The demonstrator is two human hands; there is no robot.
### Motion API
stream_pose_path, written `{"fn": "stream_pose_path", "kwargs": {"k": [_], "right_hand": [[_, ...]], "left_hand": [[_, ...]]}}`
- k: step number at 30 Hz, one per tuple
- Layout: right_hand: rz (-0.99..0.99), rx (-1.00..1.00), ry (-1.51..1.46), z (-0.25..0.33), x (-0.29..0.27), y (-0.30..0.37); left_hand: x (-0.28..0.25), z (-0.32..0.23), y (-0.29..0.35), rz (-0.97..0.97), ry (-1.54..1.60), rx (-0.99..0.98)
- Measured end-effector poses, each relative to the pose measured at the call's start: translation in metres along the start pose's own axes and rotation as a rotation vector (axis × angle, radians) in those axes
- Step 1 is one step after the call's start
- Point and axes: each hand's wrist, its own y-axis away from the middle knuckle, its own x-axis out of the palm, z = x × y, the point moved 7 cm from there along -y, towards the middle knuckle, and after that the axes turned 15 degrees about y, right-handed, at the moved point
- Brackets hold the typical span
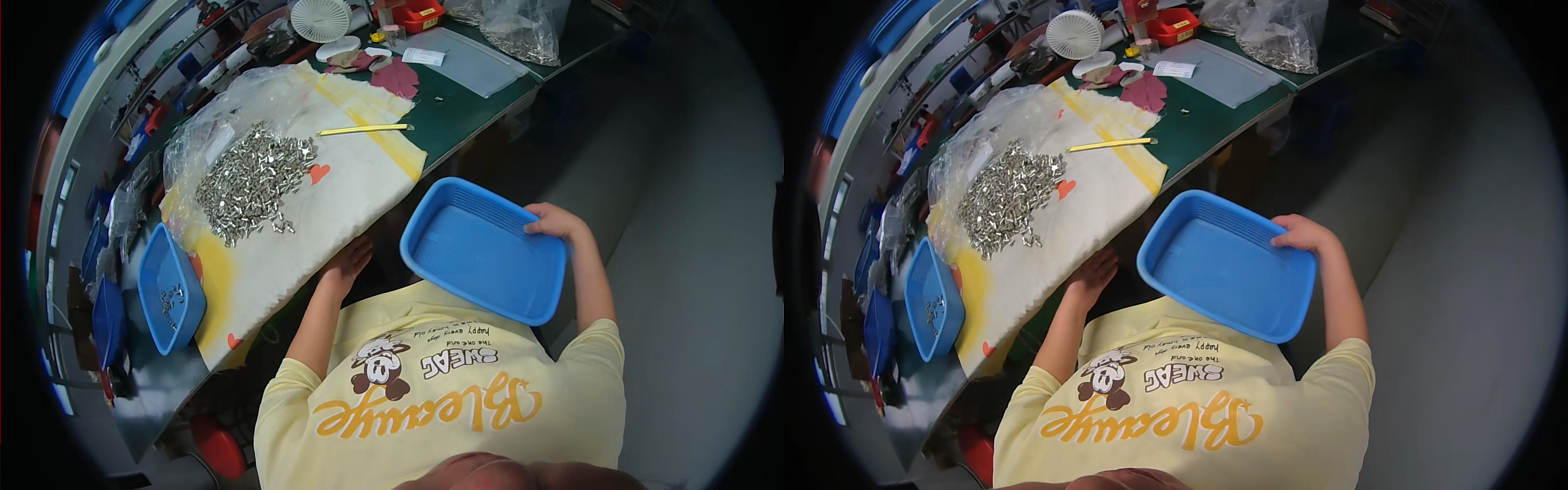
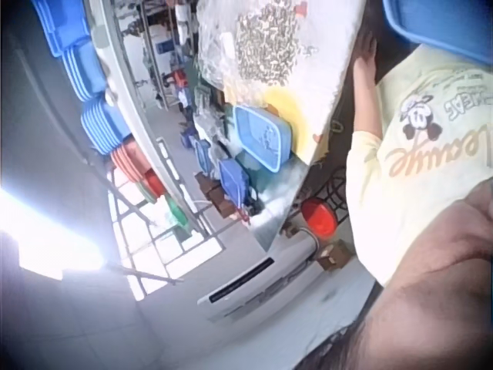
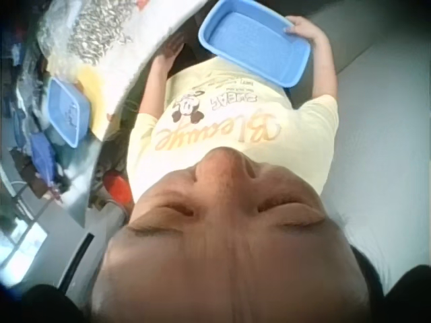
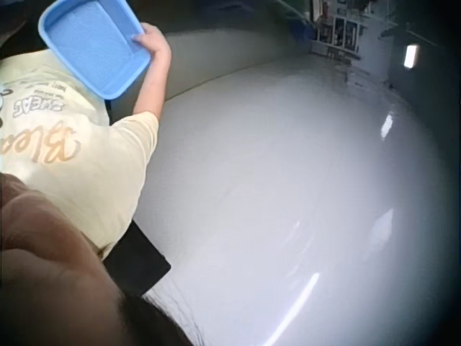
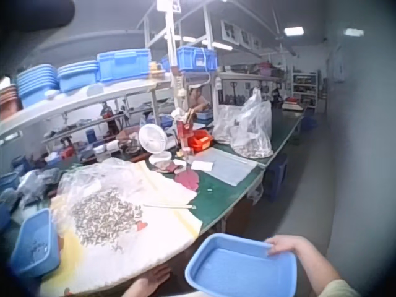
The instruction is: The person aligns and sorts metal fasteners on a mat by hand, retrieves a blue plastic basket from a shelf, and arranges more metal fasteners on the table.
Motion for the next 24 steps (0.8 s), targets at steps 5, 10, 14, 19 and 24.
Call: {"fn": "stream_pose_path", "kwargs": {"k": [5, 10, 14, 19, 24], "right_hand": [[-0.023, -0.074, 0.166, 0.079, 0.028, -0.056], [-0.115, -0.247, 0.293, 0.128, 0.036, -0.096], [-0.100, -0.309, 0.491, 0.180, 0.042, -0.117], [-0.109, -0.457, 0.416, 0.180, 0.058, -0.129], [0.057, -0.257, -0.376, 0.143, 0.072, -0.120]], "left_hand": [[0.005, -0.012, -0.002, 0.072, 0.068, 0.058], [-0.020, -0.012, 0.018, 0.002, 0.134, 0.114], [-0.041, 0.007, 0.054, 0.031, 0.173, -0.020], [-0.095, 0.014, 0.075, 0.053, -0.077, 0.057], [-0.124, 0.010, 0.083, -0.211, 0.217, 0.129]]}}
